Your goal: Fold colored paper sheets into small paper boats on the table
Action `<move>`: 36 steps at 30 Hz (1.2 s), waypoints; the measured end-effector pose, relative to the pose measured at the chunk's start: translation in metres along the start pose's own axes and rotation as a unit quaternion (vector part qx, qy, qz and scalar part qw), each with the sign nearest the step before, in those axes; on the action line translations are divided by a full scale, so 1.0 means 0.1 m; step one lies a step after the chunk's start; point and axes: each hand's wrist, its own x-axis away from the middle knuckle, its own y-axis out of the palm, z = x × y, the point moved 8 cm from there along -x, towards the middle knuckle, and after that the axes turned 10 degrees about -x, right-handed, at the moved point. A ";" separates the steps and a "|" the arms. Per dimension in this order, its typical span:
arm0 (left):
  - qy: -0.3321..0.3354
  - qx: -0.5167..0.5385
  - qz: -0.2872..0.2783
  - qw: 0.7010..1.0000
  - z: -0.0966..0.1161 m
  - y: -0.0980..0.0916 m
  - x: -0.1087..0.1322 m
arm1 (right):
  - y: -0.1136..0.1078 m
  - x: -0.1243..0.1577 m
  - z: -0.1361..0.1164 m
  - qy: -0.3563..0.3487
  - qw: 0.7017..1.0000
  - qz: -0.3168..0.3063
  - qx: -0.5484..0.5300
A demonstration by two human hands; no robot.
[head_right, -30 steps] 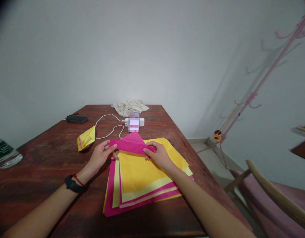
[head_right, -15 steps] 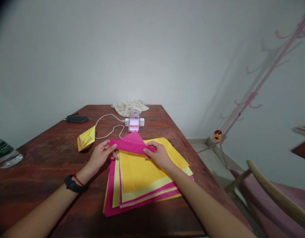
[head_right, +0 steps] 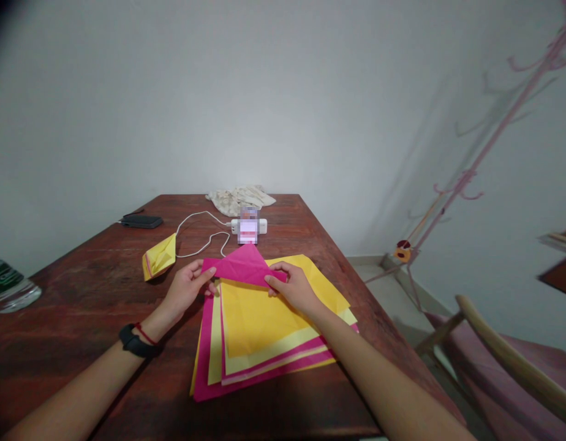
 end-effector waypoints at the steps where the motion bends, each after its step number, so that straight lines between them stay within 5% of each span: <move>1: 0.000 0.000 0.000 1.000 0.00 0.00 0.00 | 0.00 0.00 0.00 0.000 1.000 0.000 -0.001; 36: 0.008 -0.011 0.005 1.000 -0.01 -0.01 0.00 | 0.01 0.01 -0.02 0.013 1.000 0.005 -0.024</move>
